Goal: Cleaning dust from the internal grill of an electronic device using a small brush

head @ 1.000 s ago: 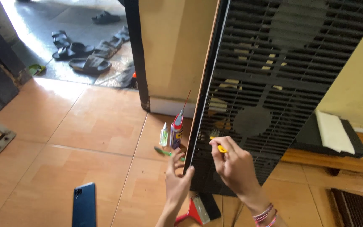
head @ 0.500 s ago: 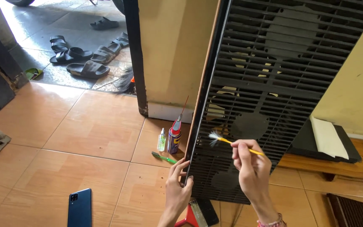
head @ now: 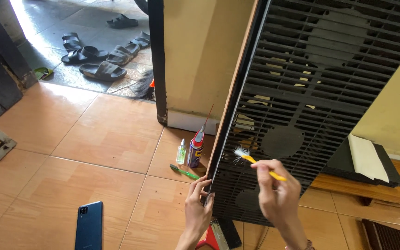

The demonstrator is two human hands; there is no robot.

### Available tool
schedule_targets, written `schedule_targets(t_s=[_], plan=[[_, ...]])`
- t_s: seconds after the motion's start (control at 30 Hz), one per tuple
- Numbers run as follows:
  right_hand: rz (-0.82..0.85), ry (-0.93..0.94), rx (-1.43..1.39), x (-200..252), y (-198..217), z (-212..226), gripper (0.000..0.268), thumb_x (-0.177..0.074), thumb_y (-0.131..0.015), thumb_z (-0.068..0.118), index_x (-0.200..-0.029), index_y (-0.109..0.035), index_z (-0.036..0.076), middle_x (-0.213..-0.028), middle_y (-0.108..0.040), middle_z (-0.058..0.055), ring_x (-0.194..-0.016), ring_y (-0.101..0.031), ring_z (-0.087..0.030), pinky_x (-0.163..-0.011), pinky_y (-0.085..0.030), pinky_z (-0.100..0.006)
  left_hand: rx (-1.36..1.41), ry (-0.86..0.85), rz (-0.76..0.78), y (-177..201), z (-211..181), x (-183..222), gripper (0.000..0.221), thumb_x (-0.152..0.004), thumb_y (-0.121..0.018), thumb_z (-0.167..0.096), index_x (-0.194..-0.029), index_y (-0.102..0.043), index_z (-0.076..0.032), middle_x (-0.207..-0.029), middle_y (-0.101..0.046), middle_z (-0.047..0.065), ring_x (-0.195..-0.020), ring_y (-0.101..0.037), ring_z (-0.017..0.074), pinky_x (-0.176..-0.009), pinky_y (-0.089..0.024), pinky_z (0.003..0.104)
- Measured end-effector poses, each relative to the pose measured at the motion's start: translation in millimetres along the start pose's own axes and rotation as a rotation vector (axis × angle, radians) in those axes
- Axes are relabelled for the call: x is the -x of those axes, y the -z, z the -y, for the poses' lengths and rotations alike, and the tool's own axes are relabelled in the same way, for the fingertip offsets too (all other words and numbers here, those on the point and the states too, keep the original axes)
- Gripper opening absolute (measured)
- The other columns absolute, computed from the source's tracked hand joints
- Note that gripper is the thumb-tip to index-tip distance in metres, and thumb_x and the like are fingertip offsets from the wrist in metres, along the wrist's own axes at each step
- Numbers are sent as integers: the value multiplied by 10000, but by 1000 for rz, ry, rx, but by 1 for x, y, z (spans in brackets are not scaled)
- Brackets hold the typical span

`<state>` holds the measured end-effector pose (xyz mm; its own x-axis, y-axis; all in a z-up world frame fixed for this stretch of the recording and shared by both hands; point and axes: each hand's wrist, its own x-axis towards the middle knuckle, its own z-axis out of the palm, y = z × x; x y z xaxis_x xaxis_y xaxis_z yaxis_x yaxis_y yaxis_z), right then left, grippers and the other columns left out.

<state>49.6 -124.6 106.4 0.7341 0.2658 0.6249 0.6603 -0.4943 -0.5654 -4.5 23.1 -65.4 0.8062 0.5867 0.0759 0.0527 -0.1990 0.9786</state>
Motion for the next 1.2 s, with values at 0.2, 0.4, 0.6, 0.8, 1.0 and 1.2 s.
schedule_targets(t_s=[0.2, 0.4, 0.6, 0.8, 1.0, 1.2], plan=[[-58, -190, -297, -10, 4, 7, 267, -1064, -511, 208, -968, -695, 41, -697, -596, -44, -522, -499, -110, -458, -385, -218, 2, -25, -5, 1, 7, -1, 398, -828, -752, -30, -1203, -707, -157, -1381, -648, -22, -772, -714, 89, -808, -669, 262], [-9, 11, 48, -7, -2, 7, 256, -1040, -508, 223, -954, -713, 94, -635, -616, 13, -446, -427, -73, -428, -338, -245, -13, -27, 12, 5, 10, 2, 409, -837, -726, -53, -1223, -696, -182, -1404, -631, -46, -791, -705, 89, -754, -658, 277], [89, 214, 92, -14, -23, -1, 226, -1033, -500, 164, -976, -676, 35, -843, -717, -57, -475, -494, -65, -399, -389, -197, -22, -71, 20, 10, 14, 1, 422, -826, -723, -26, -1215, -703, -191, -1390, -641, -37, -771, -693, 95, -797, -629, 288], [117, -207, -797, -27, -30, 11, 215, -1088, -490, 144, -1036, -664, 29, -801, -641, -84, -484, -450, -74, -378, -345, -193, -25, -85, 53, 14, 15, 1, 460, -818, -714, -5, -1236, -690, -194, -1414, -615, -45, -813, -696, 102, -778, -661, 292], [-94, -255, -799, -17, -18, 8, 261, -1088, -465, 175, -934, -604, 17, -716, -539, -88, -422, -376, -101, -385, -262, -226, -28, -69, 94, 22, 12, 4, 465, -822, -686, 5, -1244, -684, -192, -1424, -604, -38, -836, -698, 106, -784, -653, 288], [30, 35, 13, -9, -20, 7, 297, -1044, -466, 268, -956, -691, 96, -505, -515, 50, -386, -406, -58, -331, -317, -237, -20, -71, 115, 26, 16, 4, 489, -820, -671, 14, -1255, -672, -209, -1464, -573, -51, -853, -713, 116, -776, -662, 296]])
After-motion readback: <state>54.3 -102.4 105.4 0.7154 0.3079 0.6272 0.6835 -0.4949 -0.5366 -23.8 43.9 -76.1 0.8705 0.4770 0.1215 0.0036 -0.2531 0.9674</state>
